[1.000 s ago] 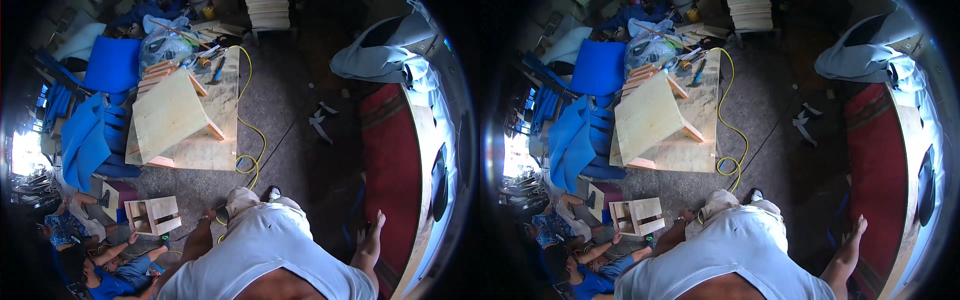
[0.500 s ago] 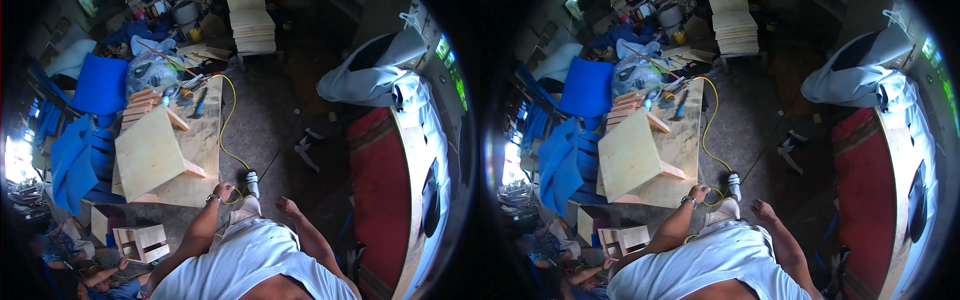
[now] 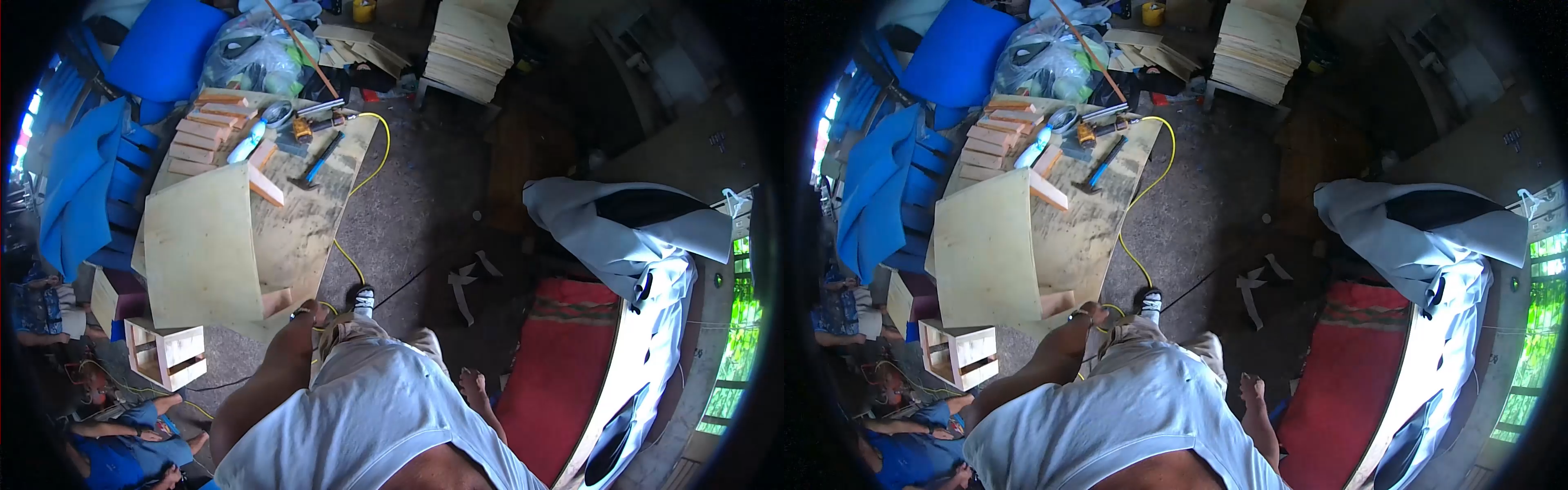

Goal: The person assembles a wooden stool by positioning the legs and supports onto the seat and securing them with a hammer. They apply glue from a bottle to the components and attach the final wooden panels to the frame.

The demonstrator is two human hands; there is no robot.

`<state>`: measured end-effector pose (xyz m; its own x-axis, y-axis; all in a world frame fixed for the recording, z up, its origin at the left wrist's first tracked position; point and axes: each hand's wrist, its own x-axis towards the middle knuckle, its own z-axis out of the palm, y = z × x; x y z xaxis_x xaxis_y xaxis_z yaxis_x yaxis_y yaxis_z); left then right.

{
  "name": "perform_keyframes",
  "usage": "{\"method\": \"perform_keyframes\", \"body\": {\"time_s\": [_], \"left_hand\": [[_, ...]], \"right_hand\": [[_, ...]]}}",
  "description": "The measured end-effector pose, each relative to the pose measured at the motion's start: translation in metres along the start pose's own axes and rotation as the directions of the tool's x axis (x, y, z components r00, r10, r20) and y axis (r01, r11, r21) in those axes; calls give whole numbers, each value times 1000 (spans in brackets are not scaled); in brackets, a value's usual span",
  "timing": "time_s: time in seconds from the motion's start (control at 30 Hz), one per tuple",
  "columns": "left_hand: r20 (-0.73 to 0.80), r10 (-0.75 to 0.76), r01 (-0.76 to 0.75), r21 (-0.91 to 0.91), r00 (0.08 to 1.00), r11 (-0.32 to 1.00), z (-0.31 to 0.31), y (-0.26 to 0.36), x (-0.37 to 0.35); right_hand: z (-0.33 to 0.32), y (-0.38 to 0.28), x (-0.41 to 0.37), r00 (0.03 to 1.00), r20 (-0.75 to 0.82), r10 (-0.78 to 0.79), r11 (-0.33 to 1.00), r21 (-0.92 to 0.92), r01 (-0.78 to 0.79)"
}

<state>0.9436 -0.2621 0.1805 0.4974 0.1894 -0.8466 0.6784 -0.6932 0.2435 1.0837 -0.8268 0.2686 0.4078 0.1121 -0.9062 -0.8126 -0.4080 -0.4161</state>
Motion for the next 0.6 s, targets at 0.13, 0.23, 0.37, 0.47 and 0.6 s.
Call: {"method": "perform_keyframes", "body": {"time_s": [0.13, 0.23, 0.37, 0.47, 0.6], "left_hand": [[-358, -8, -36, -115, 934, 993, -75, 64, 63], [-389, 129, -197, -141, 912, 970, -169, 148, 60], [-561, 74, -269, -273, 825, 923, -207, 213, 116], [-541, 34, -225, -291, 840, 930, -219, 247, 109], [-541, -60, -176, -374, 839, 911, -203, 252, 126]], "right_hand": [[-43, 28, 46, 973, 186, -138, 989, 84, 124], [-50, -16, 53, 999, -1, -42, 982, -182, 41], [-74, -98, 93, 998, 33, -53, 962, -267, 60], [-107, -174, 128, 993, 84, -88, 961, -253, 107], [-169, -319, 187, 982, 84, -168, 980, -93, 175]]}}
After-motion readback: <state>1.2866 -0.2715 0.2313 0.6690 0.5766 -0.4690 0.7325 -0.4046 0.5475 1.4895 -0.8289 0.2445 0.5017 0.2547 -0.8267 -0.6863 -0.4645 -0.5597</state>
